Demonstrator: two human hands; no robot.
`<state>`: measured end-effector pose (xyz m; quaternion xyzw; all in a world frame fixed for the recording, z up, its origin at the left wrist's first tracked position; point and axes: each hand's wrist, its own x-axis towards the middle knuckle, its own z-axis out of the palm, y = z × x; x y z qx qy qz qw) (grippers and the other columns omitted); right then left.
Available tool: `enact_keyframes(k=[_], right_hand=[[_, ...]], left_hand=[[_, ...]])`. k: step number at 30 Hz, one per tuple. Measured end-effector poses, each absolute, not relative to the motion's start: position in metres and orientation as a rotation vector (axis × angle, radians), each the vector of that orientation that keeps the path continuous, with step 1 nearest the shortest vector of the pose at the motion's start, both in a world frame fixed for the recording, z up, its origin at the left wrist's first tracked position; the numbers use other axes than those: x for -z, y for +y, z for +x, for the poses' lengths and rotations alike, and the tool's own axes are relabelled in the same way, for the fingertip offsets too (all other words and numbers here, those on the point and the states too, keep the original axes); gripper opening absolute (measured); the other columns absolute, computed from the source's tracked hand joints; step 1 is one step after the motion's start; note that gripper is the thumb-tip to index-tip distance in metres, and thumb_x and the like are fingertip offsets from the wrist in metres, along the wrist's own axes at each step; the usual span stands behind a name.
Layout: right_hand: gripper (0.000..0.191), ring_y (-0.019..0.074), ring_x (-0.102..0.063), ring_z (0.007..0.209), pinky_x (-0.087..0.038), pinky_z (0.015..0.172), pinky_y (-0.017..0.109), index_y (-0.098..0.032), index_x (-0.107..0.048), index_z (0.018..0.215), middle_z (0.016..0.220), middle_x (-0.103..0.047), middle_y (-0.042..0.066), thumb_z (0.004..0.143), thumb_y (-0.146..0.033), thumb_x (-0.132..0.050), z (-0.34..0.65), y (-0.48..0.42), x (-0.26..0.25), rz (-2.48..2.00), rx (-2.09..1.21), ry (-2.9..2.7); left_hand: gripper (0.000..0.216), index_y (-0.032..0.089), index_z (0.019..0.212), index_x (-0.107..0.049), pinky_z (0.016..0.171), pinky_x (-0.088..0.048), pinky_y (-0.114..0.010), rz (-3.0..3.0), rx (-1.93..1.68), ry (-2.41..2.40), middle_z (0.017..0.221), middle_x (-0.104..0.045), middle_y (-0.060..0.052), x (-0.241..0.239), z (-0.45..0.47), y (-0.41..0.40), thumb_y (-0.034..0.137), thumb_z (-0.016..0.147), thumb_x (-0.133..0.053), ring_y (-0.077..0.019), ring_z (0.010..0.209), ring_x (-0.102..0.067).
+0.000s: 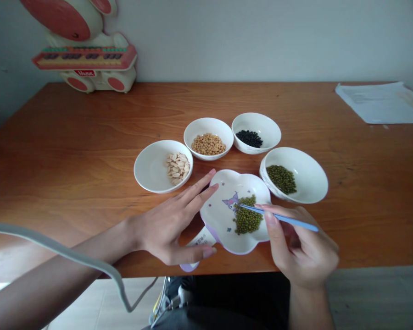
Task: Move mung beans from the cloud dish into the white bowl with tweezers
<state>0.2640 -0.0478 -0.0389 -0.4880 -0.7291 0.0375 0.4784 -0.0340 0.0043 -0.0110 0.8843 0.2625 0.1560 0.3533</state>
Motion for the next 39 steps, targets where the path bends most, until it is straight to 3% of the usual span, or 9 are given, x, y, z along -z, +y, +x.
enact_keyframes(k=[5, 21, 30, 34, 39], right_hand=[[0.033, 0.0187, -0.078, 0.079, -0.061, 0.069, 0.031, -0.024, -0.078, 0.12, 0.102, -0.085, 0.003, 0.093, -0.007, -0.076, 0.263, -0.048, 0.038, -1.207, -0.091, -1.745], [0.031, 0.0159, -0.075, 0.077, -0.061, 0.07, 0.03, -0.024, -0.077, 0.12, 0.103, -0.085, 0.002, 0.094, -0.006, -0.074, 0.26, -0.042, 0.035, -1.175, -0.112, -1.839], [0.033, 0.0164, -0.075, 0.073, -0.061, 0.066, 0.031, -0.023, -0.078, 0.119, 0.102, -0.086, 0.003, 0.093, -0.003, -0.074, 0.259, -0.044, 0.032, -1.138, -0.079, -1.824], [0.036, 0.0221, -0.082, 0.085, -0.065, 0.072, 0.035, -0.022, -0.08, 0.12, 0.105, -0.086, 0.005, 0.092, -0.001, -0.073, 0.259, -0.049, 0.042, -1.116, 0.008, -1.564], [0.021, 0.0242, -0.084, 0.087, -0.069, 0.075, 0.036, -0.019, -0.083, 0.117, 0.106, -0.086, 0.008, 0.1, -0.013, -0.073, 0.255, -0.047, 0.048, -1.259, 0.167, -1.137]], left_hand=[[0.127, 0.025, 0.179, 0.011, 0.136, -0.031, -0.068, 2.294, -0.429, 0.675, 0.187, 0.013, -0.02, 0.013, -0.035, 0.005, 0.042, 0.093, -0.08, -0.0484, 0.173, -0.005], [0.124, 0.025, 0.178, 0.015, 0.14, -0.027, -0.065, 2.329, -0.414, 0.65, 0.188, 0.01, -0.015, 0.015, -0.035, 0.006, 0.042, 0.095, -0.075, -0.0425, 0.175, -0.001], [0.125, 0.022, 0.179, 0.012, 0.139, -0.031, -0.064, 2.35, -0.444, 0.662, 0.188, 0.008, -0.018, 0.019, -0.036, 0.005, 0.045, 0.093, -0.076, -0.0445, 0.175, -0.006], [0.123, 0.021, 0.179, 0.013, 0.138, -0.031, -0.066, 2.358, -0.408, 0.687, 0.188, 0.006, -0.021, 0.018, -0.037, 0.004, 0.043, 0.096, -0.076, -0.0461, 0.174, -0.008], [0.121, 0.022, 0.179, 0.013, 0.137, -0.033, -0.068, 2.36, -0.434, 0.668, 0.188, 0.006, -0.02, 0.018, -0.037, 0.004, 0.042, 0.096, -0.073, -0.0473, 0.174, -0.007]])
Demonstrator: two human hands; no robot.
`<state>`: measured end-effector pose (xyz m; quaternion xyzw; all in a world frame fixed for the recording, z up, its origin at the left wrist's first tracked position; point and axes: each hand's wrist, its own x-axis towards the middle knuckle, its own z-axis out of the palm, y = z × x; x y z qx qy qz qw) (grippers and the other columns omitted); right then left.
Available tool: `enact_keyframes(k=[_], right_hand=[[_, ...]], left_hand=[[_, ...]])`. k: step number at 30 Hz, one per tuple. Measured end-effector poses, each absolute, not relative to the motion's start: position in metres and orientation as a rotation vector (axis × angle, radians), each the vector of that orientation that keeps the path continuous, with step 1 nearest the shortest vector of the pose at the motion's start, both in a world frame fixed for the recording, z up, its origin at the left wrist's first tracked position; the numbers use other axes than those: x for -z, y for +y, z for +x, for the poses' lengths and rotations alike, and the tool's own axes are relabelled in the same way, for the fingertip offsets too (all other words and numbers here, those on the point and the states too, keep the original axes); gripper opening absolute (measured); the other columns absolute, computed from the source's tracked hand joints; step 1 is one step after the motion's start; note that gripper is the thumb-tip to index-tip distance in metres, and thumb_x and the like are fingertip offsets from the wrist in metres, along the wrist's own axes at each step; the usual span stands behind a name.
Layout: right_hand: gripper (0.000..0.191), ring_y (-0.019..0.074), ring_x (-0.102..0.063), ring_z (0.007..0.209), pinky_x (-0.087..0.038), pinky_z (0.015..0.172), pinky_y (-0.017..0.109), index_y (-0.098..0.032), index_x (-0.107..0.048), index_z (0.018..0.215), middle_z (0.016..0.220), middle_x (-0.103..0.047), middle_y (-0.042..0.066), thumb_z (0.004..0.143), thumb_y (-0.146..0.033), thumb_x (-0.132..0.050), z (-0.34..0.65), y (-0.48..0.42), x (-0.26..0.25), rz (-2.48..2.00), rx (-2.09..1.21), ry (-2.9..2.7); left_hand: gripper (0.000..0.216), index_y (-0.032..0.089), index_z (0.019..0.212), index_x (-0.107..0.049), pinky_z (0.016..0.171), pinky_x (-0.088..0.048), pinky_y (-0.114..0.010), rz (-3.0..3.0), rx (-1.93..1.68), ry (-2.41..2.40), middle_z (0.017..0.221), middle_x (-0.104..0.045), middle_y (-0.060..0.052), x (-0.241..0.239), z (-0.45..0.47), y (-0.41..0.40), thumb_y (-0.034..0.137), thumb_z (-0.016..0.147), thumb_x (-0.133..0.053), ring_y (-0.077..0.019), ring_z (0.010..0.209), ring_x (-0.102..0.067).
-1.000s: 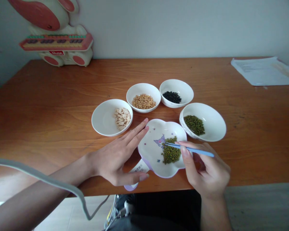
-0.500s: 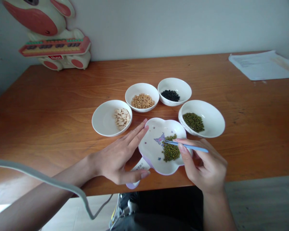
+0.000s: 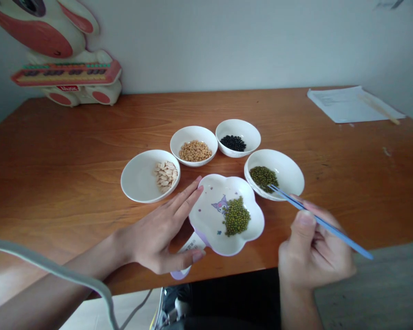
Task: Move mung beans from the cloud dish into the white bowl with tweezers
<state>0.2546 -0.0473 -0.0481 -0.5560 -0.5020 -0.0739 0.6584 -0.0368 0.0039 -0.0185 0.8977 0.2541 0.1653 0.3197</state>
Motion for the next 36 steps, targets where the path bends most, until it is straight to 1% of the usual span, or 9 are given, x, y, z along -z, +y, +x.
enact_keyframes(k=[2, 5, 10, 14, 20, 24, 29, 36], right_hand=[[0.018, 0.0243, -0.084, 0.088, -0.069, 0.076, 0.035, -0.018, -0.083, 0.117, 0.108, -0.086, 0.009, 0.102, -0.017, -0.073, 0.253, -0.046, 0.047, -1.312, 0.14, -1.063], [0.021, 0.0233, -0.084, 0.088, -0.068, 0.074, 0.034, -0.019, -0.082, 0.12, 0.109, -0.086, 0.009, 0.102, -0.017, -0.073, 0.254, -0.048, 0.046, -1.318, 0.065, -1.106], [0.026, 0.0187, -0.08, 0.079, -0.063, 0.066, 0.03, -0.023, -0.08, 0.117, 0.104, -0.086, 0.004, 0.095, -0.011, -0.076, 0.26, -0.051, 0.04, -1.232, -0.07, -1.596], [0.032, 0.0157, -0.074, 0.074, -0.06, 0.066, 0.03, -0.023, -0.077, 0.12, 0.103, -0.085, 0.003, 0.093, -0.006, -0.076, 0.26, -0.047, 0.034, -1.133, -0.116, -1.808], [0.034, 0.0157, -0.07, 0.07, -0.057, 0.064, 0.032, -0.024, -0.077, 0.121, 0.104, -0.086, 0.002, 0.093, -0.005, -0.076, 0.259, -0.045, 0.033, -1.16, -0.116, -1.845], [0.035, 0.0156, -0.068, 0.067, -0.056, 0.062, 0.032, -0.026, -0.077, 0.123, 0.104, -0.086, 0.002, 0.094, -0.006, -0.075, 0.26, -0.045, 0.033, -1.163, -0.118, -1.854], [0.033, 0.0153, -0.069, 0.069, -0.057, 0.064, 0.031, -0.025, -0.078, 0.121, 0.105, -0.086, 0.002, 0.094, -0.006, -0.075, 0.26, -0.044, 0.032, -1.166, -0.124, -1.864], [0.034, 0.0159, -0.07, 0.069, -0.056, 0.064, 0.032, -0.025, -0.078, 0.121, 0.105, -0.086, 0.003, 0.094, -0.005, -0.075, 0.26, -0.044, 0.033, -1.156, -0.115, -1.865]], left_hand=[[0.123, 0.022, 0.178, 0.015, 0.137, -0.033, -0.068, 2.36, -0.42, 0.672, 0.188, 0.007, -0.021, 0.018, -0.037, 0.004, 0.042, 0.096, -0.074, -0.0476, 0.174, -0.007], [0.124, 0.023, 0.178, 0.015, 0.136, -0.034, -0.069, 2.356, -0.411, 0.684, 0.187, 0.008, -0.021, 0.019, -0.037, 0.004, 0.043, 0.095, -0.075, -0.0484, 0.174, -0.007], [0.125, 0.021, 0.179, 0.012, 0.136, -0.034, -0.067, 2.348, -0.449, 0.677, 0.187, 0.009, -0.02, 0.024, -0.036, 0.004, 0.043, 0.093, -0.076, -0.0479, 0.174, -0.008], [0.124, 0.02, 0.179, 0.01, 0.137, -0.034, -0.065, 2.345, -0.474, 0.659, 0.188, 0.009, -0.019, 0.023, -0.035, 0.004, 0.042, 0.093, -0.076, -0.0472, 0.174, -0.008], [0.126, 0.022, 0.178, 0.014, 0.138, -0.032, -0.066, 2.327, -0.423, 0.651, 0.187, 0.01, -0.019, 0.018, -0.035, 0.005, 0.041, 0.093, -0.076, -0.0479, 0.174, -0.007], [0.127, 0.022, 0.178, 0.015, 0.138, -0.031, -0.065, 2.325, -0.417, 0.657, 0.187, 0.012, -0.02, 0.018, -0.035, 0.005, 0.041, 0.093, -0.077, -0.047, 0.174, -0.004], [0.129, 0.022, 0.178, 0.015, 0.138, -0.032, -0.064, 2.323, -0.413, 0.656, 0.187, 0.013, -0.019, 0.017, -0.035, 0.005, 0.04, 0.092, -0.079, -0.0462, 0.174, -0.005], [0.125, 0.018, 0.178, 0.012, 0.138, -0.032, -0.063, 2.339, -0.427, 0.666, 0.186, 0.009, -0.024, 0.018, -0.034, 0.005, 0.042, 0.093, -0.076, -0.0445, 0.175, -0.005]])
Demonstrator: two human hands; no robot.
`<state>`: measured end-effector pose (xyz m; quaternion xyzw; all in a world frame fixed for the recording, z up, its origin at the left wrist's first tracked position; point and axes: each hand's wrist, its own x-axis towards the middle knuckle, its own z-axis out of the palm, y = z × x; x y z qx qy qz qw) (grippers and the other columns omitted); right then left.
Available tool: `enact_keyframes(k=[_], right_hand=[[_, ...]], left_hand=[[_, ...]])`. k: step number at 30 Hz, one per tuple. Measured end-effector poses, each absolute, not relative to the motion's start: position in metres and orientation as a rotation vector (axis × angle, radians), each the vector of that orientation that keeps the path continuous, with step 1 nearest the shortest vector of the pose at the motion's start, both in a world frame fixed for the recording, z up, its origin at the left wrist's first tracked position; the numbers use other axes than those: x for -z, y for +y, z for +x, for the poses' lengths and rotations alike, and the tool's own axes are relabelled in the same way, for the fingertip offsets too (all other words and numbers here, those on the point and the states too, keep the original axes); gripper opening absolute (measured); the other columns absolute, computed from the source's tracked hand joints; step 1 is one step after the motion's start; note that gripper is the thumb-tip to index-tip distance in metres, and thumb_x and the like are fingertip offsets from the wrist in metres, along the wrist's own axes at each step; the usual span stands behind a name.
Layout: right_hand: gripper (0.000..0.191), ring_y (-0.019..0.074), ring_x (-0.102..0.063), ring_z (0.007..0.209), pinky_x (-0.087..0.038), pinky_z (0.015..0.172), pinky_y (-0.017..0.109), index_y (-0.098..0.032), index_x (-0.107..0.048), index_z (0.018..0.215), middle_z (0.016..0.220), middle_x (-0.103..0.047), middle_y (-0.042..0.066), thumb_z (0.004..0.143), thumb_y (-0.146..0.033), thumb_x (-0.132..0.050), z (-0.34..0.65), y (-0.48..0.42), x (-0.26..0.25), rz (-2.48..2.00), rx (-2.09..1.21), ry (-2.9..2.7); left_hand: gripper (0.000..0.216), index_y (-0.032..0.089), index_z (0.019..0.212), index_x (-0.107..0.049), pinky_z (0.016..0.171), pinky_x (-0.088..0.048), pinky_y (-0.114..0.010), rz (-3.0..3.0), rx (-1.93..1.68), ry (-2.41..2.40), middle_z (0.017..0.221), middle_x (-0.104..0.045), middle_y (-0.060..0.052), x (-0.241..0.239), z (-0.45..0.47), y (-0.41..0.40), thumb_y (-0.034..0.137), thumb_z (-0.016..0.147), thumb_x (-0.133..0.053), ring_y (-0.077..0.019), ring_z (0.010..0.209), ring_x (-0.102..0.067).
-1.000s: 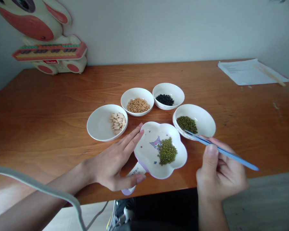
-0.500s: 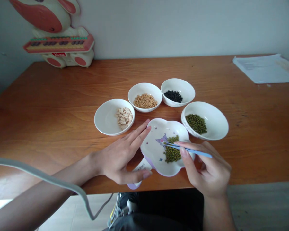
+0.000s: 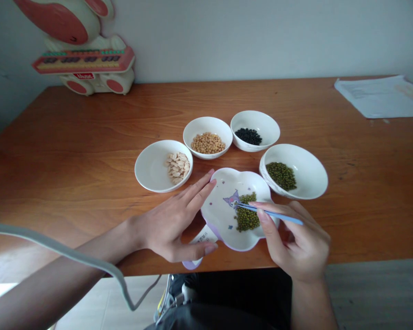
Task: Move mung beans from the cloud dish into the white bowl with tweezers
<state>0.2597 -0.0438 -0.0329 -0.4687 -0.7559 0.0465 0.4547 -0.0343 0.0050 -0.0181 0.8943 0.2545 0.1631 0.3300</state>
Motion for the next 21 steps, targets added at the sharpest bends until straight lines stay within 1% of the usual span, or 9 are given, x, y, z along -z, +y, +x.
enact_keyframes(k=[6, 10, 13, 18, 21], right_hand=[[0.03, 0.0182, -0.075, 0.074, -0.059, 0.068, 0.033, -0.025, -0.078, 0.118, 0.101, -0.085, 0.002, 0.094, -0.007, -0.074, 0.2601, -0.0457, 0.0342, -1.181, -0.132, -1.834], [0.029, 0.0163, -0.074, 0.073, -0.06, 0.069, 0.031, -0.024, -0.077, 0.118, 0.1, -0.085, 0.002, 0.094, -0.007, -0.075, 0.2601, -0.0451, 0.0339, -1.193, -0.13, -1.844], [0.031, 0.0156, -0.073, 0.072, -0.061, 0.069, 0.031, -0.025, -0.077, 0.12, 0.101, -0.085, 0.002, 0.095, -0.007, -0.075, 0.2604, -0.0443, 0.0337, -1.187, -0.129, -1.855], [0.033, 0.0177, -0.075, 0.073, -0.061, 0.066, 0.034, -0.027, -0.077, 0.122, 0.103, -0.086, 0.003, 0.095, -0.007, -0.074, 0.2612, -0.0448, 0.0333, -1.178, -0.114, -1.856], [0.037, 0.0183, -0.077, 0.076, -0.062, 0.067, 0.033, -0.026, -0.077, 0.122, 0.103, -0.086, 0.003, 0.093, -0.004, -0.075, 0.2615, -0.0481, 0.0353, -1.158, -0.103, -1.835]], left_hand=[[0.126, 0.018, 0.178, 0.012, 0.139, -0.03, -0.062, 2.346, -0.422, 0.659, 0.186, 0.012, -0.023, 0.0189, -0.0349, 0.0057, 0.042, 0.093, -0.077, -0.0454, 0.174, -0.004], [0.129, 0.021, 0.178, 0.013, 0.139, -0.029, -0.064, 2.331, -0.416, 0.664, 0.187, 0.012, -0.02, 0.0176, -0.0345, 0.0055, 0.04, 0.091, -0.08, -0.0468, 0.174, -0.005], [0.13, 0.023, 0.178, 0.014, 0.139, -0.029, -0.065, 2.327, -0.417, 0.66, 0.187, 0.012, -0.019, 0.0167, -0.0342, 0.0052, 0.04, 0.09, -0.08, -0.0467, 0.174, -0.004], [0.13, 0.023, 0.178, 0.014, 0.139, -0.03, -0.065, 2.327, -0.427, 0.651, 0.187, 0.012, -0.019, 0.016, -0.0342, 0.0052, 0.038, 0.09, -0.08, -0.0472, 0.174, -0.004], [0.13, 0.023, 0.178, 0.014, 0.139, -0.03, -0.065, 2.328, -0.416, 0.659, 0.188, 0.01, -0.019, 0.0159, -0.0343, 0.0051, 0.038, 0.091, -0.081, -0.0469, 0.174, -0.004]])
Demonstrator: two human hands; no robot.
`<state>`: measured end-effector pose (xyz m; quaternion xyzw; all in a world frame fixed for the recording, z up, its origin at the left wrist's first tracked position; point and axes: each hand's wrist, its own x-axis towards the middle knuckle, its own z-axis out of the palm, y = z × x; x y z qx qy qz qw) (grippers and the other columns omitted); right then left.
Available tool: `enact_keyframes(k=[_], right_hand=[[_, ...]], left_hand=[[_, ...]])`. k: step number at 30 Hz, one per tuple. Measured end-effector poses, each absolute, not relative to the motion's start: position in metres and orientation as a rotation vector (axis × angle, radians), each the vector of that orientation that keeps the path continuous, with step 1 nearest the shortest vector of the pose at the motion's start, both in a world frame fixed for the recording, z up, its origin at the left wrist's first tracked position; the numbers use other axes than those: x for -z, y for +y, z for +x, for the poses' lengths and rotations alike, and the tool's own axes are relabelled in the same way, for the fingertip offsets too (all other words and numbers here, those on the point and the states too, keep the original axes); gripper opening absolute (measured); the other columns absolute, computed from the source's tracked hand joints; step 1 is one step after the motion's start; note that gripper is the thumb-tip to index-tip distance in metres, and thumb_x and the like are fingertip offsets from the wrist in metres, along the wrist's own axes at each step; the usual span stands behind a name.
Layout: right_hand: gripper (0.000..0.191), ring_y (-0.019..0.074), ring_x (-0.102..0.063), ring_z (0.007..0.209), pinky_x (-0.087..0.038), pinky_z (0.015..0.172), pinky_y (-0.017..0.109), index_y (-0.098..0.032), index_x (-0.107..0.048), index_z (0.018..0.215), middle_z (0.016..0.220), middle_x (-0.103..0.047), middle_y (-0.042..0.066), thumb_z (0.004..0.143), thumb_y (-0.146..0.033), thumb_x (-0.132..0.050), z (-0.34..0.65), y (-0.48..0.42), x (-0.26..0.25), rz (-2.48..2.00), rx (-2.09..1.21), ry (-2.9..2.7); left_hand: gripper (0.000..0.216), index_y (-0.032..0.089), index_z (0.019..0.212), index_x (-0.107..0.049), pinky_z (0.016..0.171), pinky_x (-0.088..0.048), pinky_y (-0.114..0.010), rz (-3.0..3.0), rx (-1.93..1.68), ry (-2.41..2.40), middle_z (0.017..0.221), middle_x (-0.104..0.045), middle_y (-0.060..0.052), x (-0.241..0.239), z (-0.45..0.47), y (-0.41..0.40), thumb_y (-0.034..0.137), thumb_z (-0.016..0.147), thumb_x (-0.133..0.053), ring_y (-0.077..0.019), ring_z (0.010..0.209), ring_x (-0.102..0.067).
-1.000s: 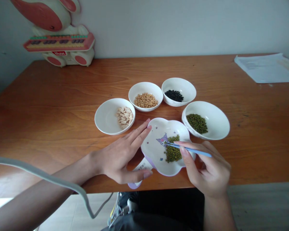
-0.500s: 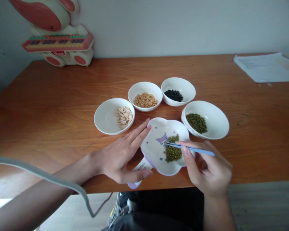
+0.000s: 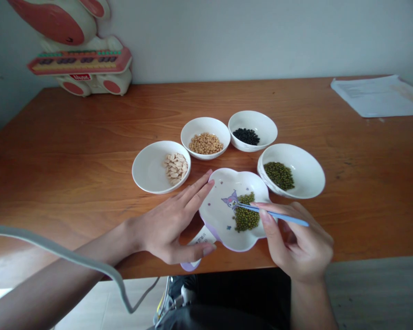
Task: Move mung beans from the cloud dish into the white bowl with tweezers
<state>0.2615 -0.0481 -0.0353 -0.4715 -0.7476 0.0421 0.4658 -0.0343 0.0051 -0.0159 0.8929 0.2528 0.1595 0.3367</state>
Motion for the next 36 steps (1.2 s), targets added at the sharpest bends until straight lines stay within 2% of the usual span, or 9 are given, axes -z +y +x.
enact_keyframes(k=[5, 10, 11, 14, 16, 21, 27, 36], right_hand=[[0.032, 0.0249, -0.081, 0.085, -0.064, 0.071, 0.038, -0.026, -0.082, 0.121, 0.104, -0.085, 0.006, 0.096, -0.009, -0.073, 0.261, -0.05, 0.045, -1.185, 0.027, -1.381], [0.022, 0.0175, -0.07, 0.062, -0.051, 0.052, 0.031, -0.023, -0.084, 0.121, 0.094, -0.083, 0.006, 0.102, -0.021, -0.073, 0.262, -0.044, 0.051, -1.311, 0.081, -0.911], [0.022, 0.0179, -0.071, 0.063, -0.051, 0.052, 0.031, -0.023, -0.083, 0.122, 0.094, -0.083, 0.006, 0.102, -0.021, -0.074, 0.261, -0.044, 0.051, -1.314, 0.059, -0.912], [0.023, 0.0236, -0.08, 0.079, -0.061, 0.062, 0.034, -0.023, -0.083, 0.122, 0.1, -0.085, 0.007, 0.101, -0.019, -0.073, 0.26, -0.047, 0.048, -1.307, -0.025, -1.074], [0.025, 0.0236, -0.081, 0.083, -0.063, 0.065, 0.035, -0.024, -0.082, 0.12, 0.103, -0.085, 0.007, 0.099, -0.015, -0.074, 0.259, -0.05, 0.044, -1.289, -0.077, -1.304], [0.038, 0.018, -0.074, 0.071, -0.06, 0.065, 0.034, -0.028, -0.079, 0.122, 0.102, -0.086, 0.001, 0.091, -0.006, -0.077, 0.26, -0.046, 0.031, -1.135, -0.104, -1.801], [0.037, 0.0165, -0.07, 0.07, -0.06, 0.067, 0.034, -0.027, -0.078, 0.121, 0.103, -0.087, 0.0, 0.091, -0.005, -0.078, 0.258, -0.043, 0.03, -1.155, -0.111, -1.837], [0.038, 0.0162, -0.067, 0.065, -0.059, 0.063, 0.035, -0.029, -0.078, 0.124, 0.105, -0.087, 0.0, 0.093, -0.007, -0.077, 0.259, -0.043, 0.032, -1.163, -0.137, -1.862]], left_hand=[[0.131, 0.024, 0.178, 0.015, 0.138, -0.031, -0.066, 2.337, -0.42, 0.67, 0.188, 0.01, -0.018, 0.018, -0.035, 0.004, 0.039, 0.09, -0.081, -0.0474, 0.174, -0.005], [0.128, 0.024, 0.178, 0.014, 0.136, -0.035, -0.068, 2.346, -0.417, 0.684, 0.188, 0.009, -0.019, 0.018, -0.036, 0.004, 0.041, 0.092, -0.078, -0.0491, 0.173, -0.008], [0.128, 0.024, 0.178, 0.015, 0.136, -0.036, -0.068, 2.346, -0.406, 0.685, 0.188, 0.01, -0.019, 0.018, -0.036, 0.004, 0.041, 0.092, -0.079, -0.0495, 0.173, -0.008], [0.13, 0.025, 0.178, 0.016, 0.136, -0.035, -0.068, 2.342, -0.396, 0.684, 0.187, 0.011, -0.019, 0.017, -0.036, 0.004, 0.04, 0.091, -0.08, -0.05, 0.173, -0.008], [0.129, 0.024, 0.178, 0.015, 0.136, -0.034, -0.069, 2.341, -0.412, 0.679, 0.187, 0.011, -0.019, 0.018, -0.035, 0.005, 0.04, 0.091, -0.079, -0.0494, 0.173, -0.007], [0.13, 0.024, 0.178, 0.015, 0.137, -0.033, -0.066, 2.331, -0.419, 0.668, 0.188, 0.009, -0.019, 0.018, -0.035, 0.005, 0.038, 0.09, -0.08, -0.0476, 0.174, -0.007], [0.13, 0.022, 0.178, 0.013, 0.138, -0.031, -0.067, 2.329, -0.424, 0.663, 0.187, 0.008, -0.021, 0.019, -0.035, 0.005, 0.041, 0.09, -0.08, -0.0484, 0.174, -0.007], [0.131, 0.024, 0.178, 0.014, 0.138, -0.032, -0.065, 2.324, -0.439, 0.657, 0.187, 0.011, -0.019, 0.018, -0.034, 0.005, 0.04, 0.089, -0.081, -0.0475, 0.174, -0.006]])
